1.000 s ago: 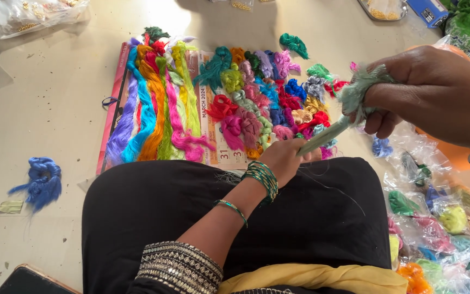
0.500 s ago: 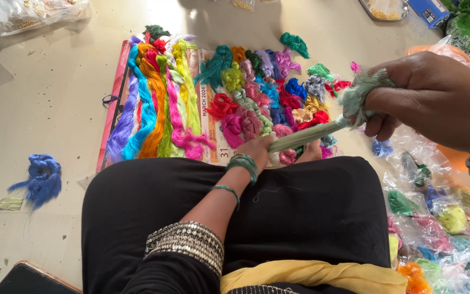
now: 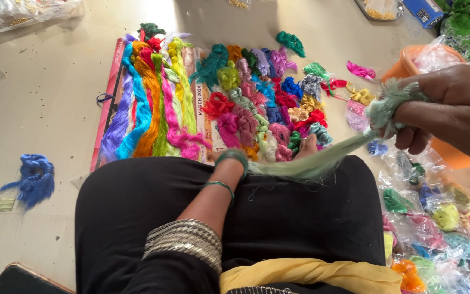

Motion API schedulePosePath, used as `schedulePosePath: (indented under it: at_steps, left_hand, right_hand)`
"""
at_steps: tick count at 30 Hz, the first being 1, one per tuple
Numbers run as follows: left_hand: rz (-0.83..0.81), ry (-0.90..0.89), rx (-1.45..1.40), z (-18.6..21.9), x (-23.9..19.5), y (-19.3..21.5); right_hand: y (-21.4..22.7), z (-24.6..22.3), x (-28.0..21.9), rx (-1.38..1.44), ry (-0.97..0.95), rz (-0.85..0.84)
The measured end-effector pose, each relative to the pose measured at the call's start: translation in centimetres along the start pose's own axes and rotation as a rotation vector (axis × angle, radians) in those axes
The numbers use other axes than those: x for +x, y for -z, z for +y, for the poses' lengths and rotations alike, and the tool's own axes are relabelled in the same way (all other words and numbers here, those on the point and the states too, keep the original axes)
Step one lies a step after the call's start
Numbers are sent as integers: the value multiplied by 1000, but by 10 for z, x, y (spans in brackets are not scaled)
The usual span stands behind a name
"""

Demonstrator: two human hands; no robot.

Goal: The recorder is twisting and organizing individual bundles of colored embroidery silk on the floor.

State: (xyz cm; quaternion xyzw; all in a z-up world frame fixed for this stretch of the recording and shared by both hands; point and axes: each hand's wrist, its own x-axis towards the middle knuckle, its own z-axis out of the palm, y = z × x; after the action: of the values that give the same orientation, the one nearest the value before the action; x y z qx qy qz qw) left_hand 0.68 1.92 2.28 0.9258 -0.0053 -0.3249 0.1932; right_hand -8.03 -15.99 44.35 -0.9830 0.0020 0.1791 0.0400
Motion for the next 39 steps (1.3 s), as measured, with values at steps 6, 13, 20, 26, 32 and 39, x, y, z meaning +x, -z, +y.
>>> schedulePosePath:
  at_steps: [6, 13, 20, 26, 32, 39]
  left_hand:
    - [316, -243, -73, -4, -160, 126]
    - [608, -1075, -631, 37, -236, 140]
    - [682, -988, -733, 96, -224, 87]
    - [722, -1108, -852, 92, -194, 69]
    - [717, -919, -620, 69, -131, 43]
    - [320, -418, -112, 29, -31, -13]
  right_hand:
    - [-4, -4, -3, 23, 14, -7]
    - [-7, -30, -8, 150, 80, -20]
    - [-9, -42, -7, 65, 94, -26]
    - [-11, -45, -6, 116, 151, -2]
    - [-3, -8, 9, 167, 255, 62]
    - [-11, -9, 3, 175, 155, -3]
